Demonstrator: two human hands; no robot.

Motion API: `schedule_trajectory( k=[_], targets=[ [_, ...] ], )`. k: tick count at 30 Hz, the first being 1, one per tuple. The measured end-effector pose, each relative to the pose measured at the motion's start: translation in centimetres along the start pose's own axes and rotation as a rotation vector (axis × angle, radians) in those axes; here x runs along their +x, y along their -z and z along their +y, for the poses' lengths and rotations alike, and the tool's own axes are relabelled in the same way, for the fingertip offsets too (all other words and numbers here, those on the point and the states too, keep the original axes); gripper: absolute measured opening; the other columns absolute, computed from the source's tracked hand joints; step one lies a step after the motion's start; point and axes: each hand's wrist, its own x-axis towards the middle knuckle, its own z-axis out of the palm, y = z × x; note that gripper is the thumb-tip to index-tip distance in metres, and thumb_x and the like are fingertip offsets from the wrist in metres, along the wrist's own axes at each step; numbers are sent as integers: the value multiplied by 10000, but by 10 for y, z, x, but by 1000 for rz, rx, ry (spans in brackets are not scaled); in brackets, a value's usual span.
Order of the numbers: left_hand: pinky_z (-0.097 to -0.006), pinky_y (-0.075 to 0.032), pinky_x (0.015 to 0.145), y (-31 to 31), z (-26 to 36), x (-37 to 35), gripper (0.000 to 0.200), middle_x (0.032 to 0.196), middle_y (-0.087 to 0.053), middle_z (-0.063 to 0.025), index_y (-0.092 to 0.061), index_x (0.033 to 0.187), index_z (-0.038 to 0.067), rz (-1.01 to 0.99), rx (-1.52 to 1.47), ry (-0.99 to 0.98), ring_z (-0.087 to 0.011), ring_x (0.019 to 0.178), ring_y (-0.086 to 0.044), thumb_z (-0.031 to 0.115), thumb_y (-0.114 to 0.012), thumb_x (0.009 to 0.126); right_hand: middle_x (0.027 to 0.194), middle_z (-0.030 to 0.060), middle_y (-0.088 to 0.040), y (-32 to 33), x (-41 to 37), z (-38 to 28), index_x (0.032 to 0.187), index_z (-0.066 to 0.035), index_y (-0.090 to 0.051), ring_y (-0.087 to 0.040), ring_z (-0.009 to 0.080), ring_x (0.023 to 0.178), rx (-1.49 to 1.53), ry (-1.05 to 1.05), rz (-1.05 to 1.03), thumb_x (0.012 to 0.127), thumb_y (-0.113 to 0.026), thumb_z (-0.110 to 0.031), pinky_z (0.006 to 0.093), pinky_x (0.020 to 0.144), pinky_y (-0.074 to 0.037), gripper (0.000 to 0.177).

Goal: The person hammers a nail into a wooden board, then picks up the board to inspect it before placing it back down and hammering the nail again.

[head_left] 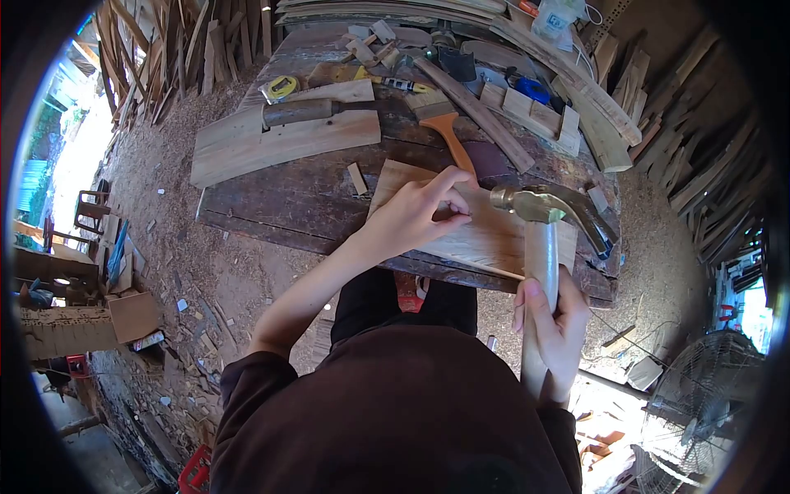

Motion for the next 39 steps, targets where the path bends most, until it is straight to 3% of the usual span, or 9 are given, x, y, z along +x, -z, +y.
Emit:
schedule_trajectory(
  k=[2, 10, 15, 19, 23, 25, 30, 32, 39],
  targets=[
    [-331, -540, 770, 0, -1, 0, 462, 874, -739, -41, -477, 1192, 80, 8, -12, -38, -264, 870, -714, 109, -745, 817, 648, 40, -585, -5, 2, 5, 889, 20, -582, -561, 91, 489, -128, -47, -66, 973, -574, -105, 229, 460, -417, 150],
    [-334, -543, 759, 0, 0, 0, 471, 872, -738, -43, -472, 1197, 81, -2, -11, 5, -270, 869, -714, 110, -749, 816, 565, 46, -578, 10, -4, 0, 1015, 17, -603, -580, 108, 451, -97, 23, -30, 952, -637, -179, 252, 431, -423, 209],
    [-329, -544, 754, -1, -2, 0, 501, 865, -738, -37, -454, 1213, 92, 2, -14, -13, -273, 869, -713, 122, -755, 814, 599, 40, -574, 0, 5, 9, 926, 33, -576, -563, 89, 476, -218, -92, -171, 966, -605, -121, 232, 450, -423, 162],
    [-323, -547, 754, -1, -1, 0, 344, 877, -725, -63, -575, 1099, 56, 9, -73, -17, -244, 847, -713, 75, -753, 806, 620, 60, -583, 8, 5, -2, 929, 39, -580, -559, 99, 463, -214, -68, -124, 978, -581, -125, 237, 438, -420, 171],
    [-321, -545, 738, 0, -6, 2, 100, 872, -700, -85, -679, 849, 3, -3, 13, -183, -214, 830, -686, 17, -754, 785, 628, 60, -584, 12, 26, 2, 1019, 52, -597, -561, 114, 459, 193, -39, -51, 994, -568, -205, 242, 420, -417, 260],
    [-323, -543, 731, -1, -7, 2, 96, 864, -699, -83, -682, 839, 0, -13, 5, -195, -216, 834, -682, 17, -757, 782, 666, 87, -582, 9, 42, 8, 1016, 58, -590, -542, 123, 442, 444, -60, -34, 1016, -525, -238, 248, 396, -410, 304],
    [-318, -541, 729, -1, -3, 1, 107, 858, -702, -80, -699, 858, 5, 2, 6, -159, -212, 822, -684, 33, -766, 779, 654, 103, -582, -8, 80, 42, 1009, 50, -595, -510, 138, 406, 430, -3, 15, 1010, -519, -309, 241, 369, -377, 366],
    [-310, -541, 731, 1, 2, 1, 117, 857, -709, -81, -714, 871, 15, 11, -63, 9, -208, 800, -691, 58, -773, 780, 657, 100, -582, -12, 88, 51, 998, 46, -591, -503, 138, 414, 544, -73, -21, 1012, -516, -313, 246, 374, -381, 367],
    [-266, -543, 679, 3, 1, 3, 106, 831, -719, -83, -697, 897, -3, 28, -53, -18, -148, 741, -694, 54, -740, 818, 670, 101, -579, -12, 89, 61, 1000, 50, -570, -505, 139, 423, 595, -63, -27, 1023, -482, -332, 248, 372, -382, 392]
  ],
)
